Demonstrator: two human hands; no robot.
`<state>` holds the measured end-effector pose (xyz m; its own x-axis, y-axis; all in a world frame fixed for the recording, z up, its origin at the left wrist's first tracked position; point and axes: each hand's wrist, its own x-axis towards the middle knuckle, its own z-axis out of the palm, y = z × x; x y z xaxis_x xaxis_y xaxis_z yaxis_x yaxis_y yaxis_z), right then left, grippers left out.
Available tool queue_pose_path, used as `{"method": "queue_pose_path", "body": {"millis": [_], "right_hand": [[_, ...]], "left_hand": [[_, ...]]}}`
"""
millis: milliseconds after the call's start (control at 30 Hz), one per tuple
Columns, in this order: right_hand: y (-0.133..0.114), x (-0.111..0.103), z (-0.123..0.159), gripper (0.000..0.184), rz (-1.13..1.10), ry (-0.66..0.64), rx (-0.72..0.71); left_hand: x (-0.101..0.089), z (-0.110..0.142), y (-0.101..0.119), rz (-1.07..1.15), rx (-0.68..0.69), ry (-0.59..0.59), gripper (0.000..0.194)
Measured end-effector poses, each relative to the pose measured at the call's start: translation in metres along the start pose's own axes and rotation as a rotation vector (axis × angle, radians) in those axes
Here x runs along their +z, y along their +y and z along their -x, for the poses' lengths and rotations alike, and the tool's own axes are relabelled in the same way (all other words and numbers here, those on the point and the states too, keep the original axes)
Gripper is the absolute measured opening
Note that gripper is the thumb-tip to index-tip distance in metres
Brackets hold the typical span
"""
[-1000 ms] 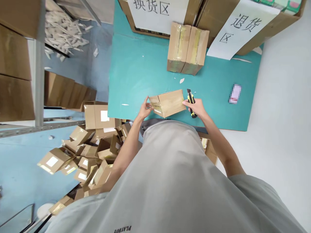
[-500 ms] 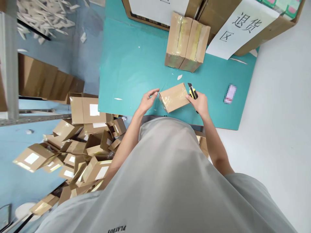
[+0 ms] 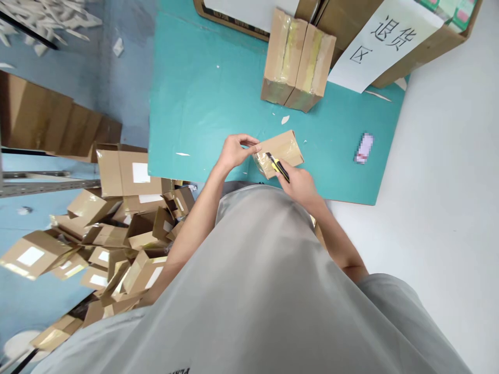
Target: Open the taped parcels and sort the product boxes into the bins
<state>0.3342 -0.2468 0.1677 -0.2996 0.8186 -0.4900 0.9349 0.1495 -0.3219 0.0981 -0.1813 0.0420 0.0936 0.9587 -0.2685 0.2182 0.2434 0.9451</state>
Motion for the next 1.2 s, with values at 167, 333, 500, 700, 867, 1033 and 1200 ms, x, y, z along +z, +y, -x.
{"method": "queue_pose_path", "body": {"millis": [167, 333, 500, 700, 867, 1033, 1200], "right_hand": [[-0.025, 0.001, -0.008, 0.057, 0.049, -0.089, -0.008], [-0.042, -0.003, -0.01, 0.059, 0.107, -0.127, 0.052], [-0.067, 0.0, -0.014, 0.062, 0.173, -0.147, 0.107], [-0.075, 0.004, -0.009, 0.062, 0.212, -0.162, 0.123], [-0.073, -0.001, 0.01, 0.062, 0.215, -0.192, 0.148], [-0.077, 0.0, 0.005, 0.056, 0.194, -0.134, 0.101], [-0.08, 0.002, 0.01, 0.057, 0.185, -0.148, 0.095]], "left_hand": [[-0.001, 0.0, 0.002, 0.01, -0.006, -0.003, 0.038], [0.0, 0.0, 0.001, 0.026, -0.004, 0.0, 0.041], [0.002, -0.002, -0.003, 0.029, -0.008, 0.022, 0.038], [0.008, 0.0, -0.006, 0.044, -0.029, 0.07, 0.034], [0.012, 0.007, -0.009, 0.054, -0.039, 0.087, 0.028], [0.014, 0.006, -0.009, 0.023, -0.03, 0.124, 0.026], [0.019, 0.007, -0.009, -0.013, -0.037, 0.176, 0.026]]}}
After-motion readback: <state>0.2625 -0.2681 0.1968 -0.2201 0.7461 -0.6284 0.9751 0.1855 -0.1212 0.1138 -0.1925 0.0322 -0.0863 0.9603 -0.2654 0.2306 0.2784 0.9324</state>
